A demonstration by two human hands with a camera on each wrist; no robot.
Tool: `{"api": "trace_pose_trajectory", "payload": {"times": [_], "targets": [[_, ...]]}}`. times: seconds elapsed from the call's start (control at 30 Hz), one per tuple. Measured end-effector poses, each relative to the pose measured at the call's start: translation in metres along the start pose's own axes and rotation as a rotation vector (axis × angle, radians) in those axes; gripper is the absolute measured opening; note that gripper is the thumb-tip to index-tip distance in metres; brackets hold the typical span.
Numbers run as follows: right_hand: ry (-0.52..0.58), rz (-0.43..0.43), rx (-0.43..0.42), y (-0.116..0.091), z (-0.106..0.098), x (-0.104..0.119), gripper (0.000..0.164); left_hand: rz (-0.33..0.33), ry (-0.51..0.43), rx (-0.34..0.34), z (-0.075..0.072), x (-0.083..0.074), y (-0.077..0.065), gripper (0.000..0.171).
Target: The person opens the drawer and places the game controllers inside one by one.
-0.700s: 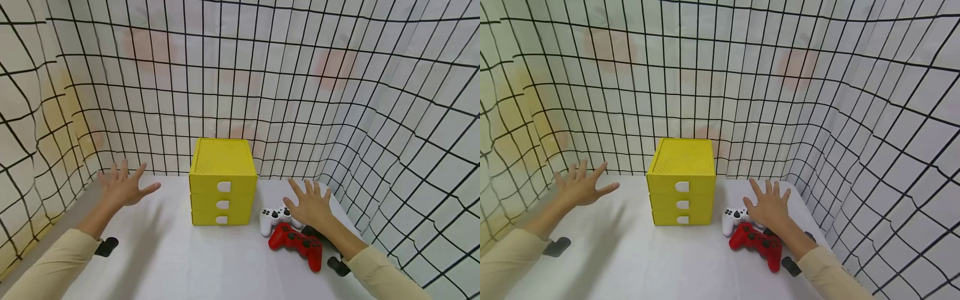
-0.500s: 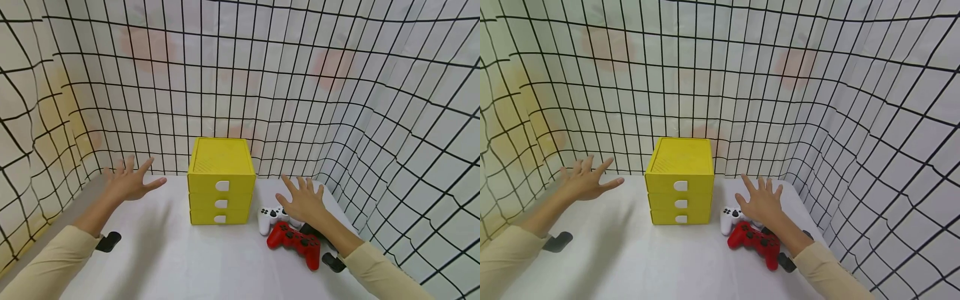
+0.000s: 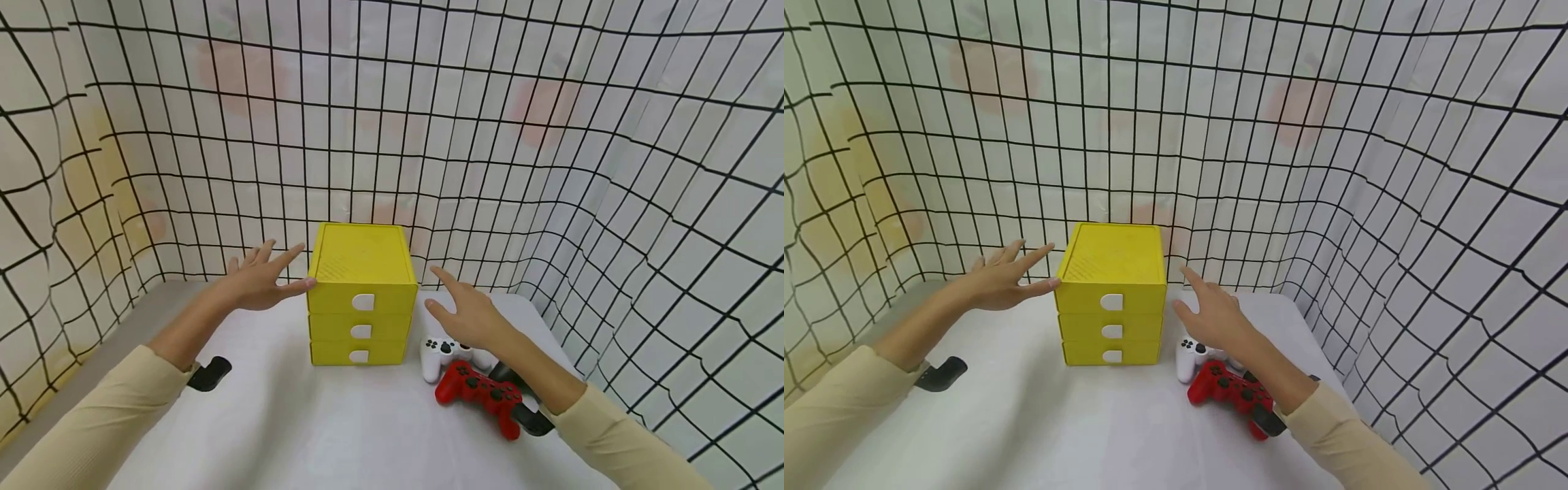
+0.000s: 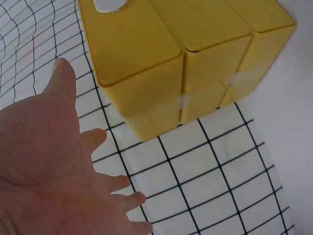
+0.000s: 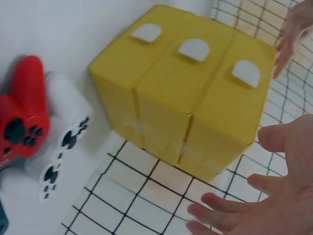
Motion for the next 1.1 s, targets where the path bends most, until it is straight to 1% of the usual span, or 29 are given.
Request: {"api": "trace_pose_trajectory", "payload": {"times": [0.1,0.23,0.3,0.47,0.57,0.7,0.83,1.0,1.1], "targets": [[0.073,-0.011,0.008,0.002,-0.005,0.008,0.066,0.03,-0.044,0.047,0.004,-0.012,0.005,0.092],[0.127,-0.017,0.02,0.003,-0.009,0.019,0.064,0.072,-0.126,0.108,0.011,-0.025,0.013,0.09],[0.147,-0.031,0.016,0.004,-0.011,0.025,0.062,0.076,-0.164,0.128,0.013,-0.03,0.018,0.088],[0.192,-0.102,-0.016,0.007,-0.013,0.042,0.054,0.044,-0.203,0.131,0.013,-0.036,0.028,0.084],[0.229,-0.132,-0.031,0.009,-0.013,0.052,0.049,0.042,-0.22,0.128,0.014,-0.038,0.033,0.08],[0.279,-0.146,-0.025,0.014,-0.011,0.064,0.039,0.034,-0.255,0.112,0.015,-0.036,0.039,0.074],[0.318,-0.141,0.018,0.019,-0.005,0.074,0.034,0.018,-0.299,0.092,0.015,-0.03,0.042,0.063],[0.353,-0.144,0.047,0.025,0.002,0.082,0.036,-0.002,-0.438,0.069,0.015,-0.02,0.047,0.051],[0.344,-0.144,0.046,0.028,0.004,0.087,0.035,-0.026,-0.522,0.037,0.013,-0.014,0.048,0.048]]}}
Point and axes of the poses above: each hand's wrist, its own y-axis towards the middle knuckle, its own z-axis out of the palm, x = y × z, the point moved 8 cm from there along y, towards the middle knuckle, and after that the axes turned 12 degrees about -y, right-handed, at the moved point
